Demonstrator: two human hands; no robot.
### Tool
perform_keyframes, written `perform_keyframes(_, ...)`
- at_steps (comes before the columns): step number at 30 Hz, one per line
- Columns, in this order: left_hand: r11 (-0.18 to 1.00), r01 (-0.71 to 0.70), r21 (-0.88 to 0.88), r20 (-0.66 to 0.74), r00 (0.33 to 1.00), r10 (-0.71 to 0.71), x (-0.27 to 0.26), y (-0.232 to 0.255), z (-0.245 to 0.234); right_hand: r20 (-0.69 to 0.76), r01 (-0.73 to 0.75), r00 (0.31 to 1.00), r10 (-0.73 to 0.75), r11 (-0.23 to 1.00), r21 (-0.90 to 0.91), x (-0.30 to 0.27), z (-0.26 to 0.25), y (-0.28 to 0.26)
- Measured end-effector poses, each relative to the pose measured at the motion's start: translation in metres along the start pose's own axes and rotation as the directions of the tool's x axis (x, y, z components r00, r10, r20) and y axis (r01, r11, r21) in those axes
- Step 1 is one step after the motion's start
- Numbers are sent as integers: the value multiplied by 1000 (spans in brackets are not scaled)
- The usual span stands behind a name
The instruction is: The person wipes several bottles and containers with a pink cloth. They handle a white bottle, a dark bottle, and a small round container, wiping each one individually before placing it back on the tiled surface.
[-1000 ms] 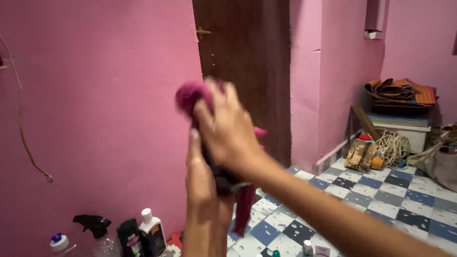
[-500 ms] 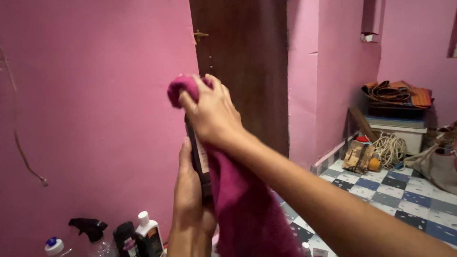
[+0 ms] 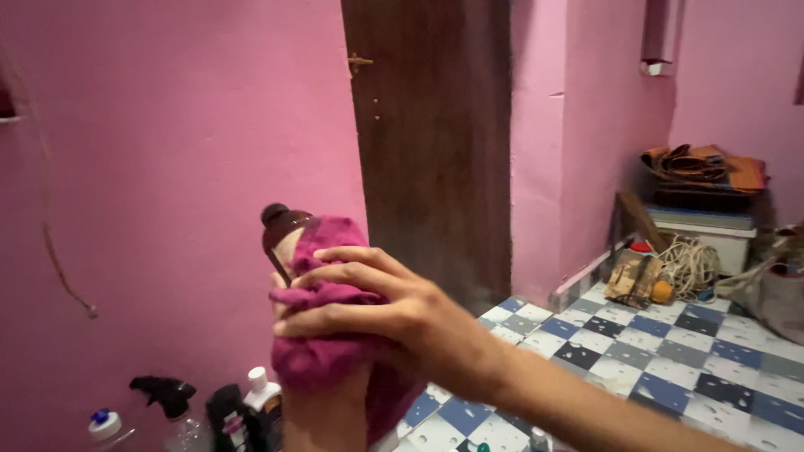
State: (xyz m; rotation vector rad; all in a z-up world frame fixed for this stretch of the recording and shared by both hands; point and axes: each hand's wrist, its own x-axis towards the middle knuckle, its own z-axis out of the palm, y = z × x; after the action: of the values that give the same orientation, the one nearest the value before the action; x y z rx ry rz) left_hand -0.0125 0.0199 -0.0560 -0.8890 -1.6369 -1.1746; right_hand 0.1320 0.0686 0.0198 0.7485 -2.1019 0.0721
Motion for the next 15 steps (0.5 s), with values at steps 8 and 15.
perform_keyframes(8,-621,346,-703,679,586,-442,37,44,-27,-20,-37,999,38,998,56,-20,-49,36)
perform_keyframes(15,-336,494,-802,592,585,-554,32,63,-23,-122,-364,924,363,931,16,-18,-1,4)
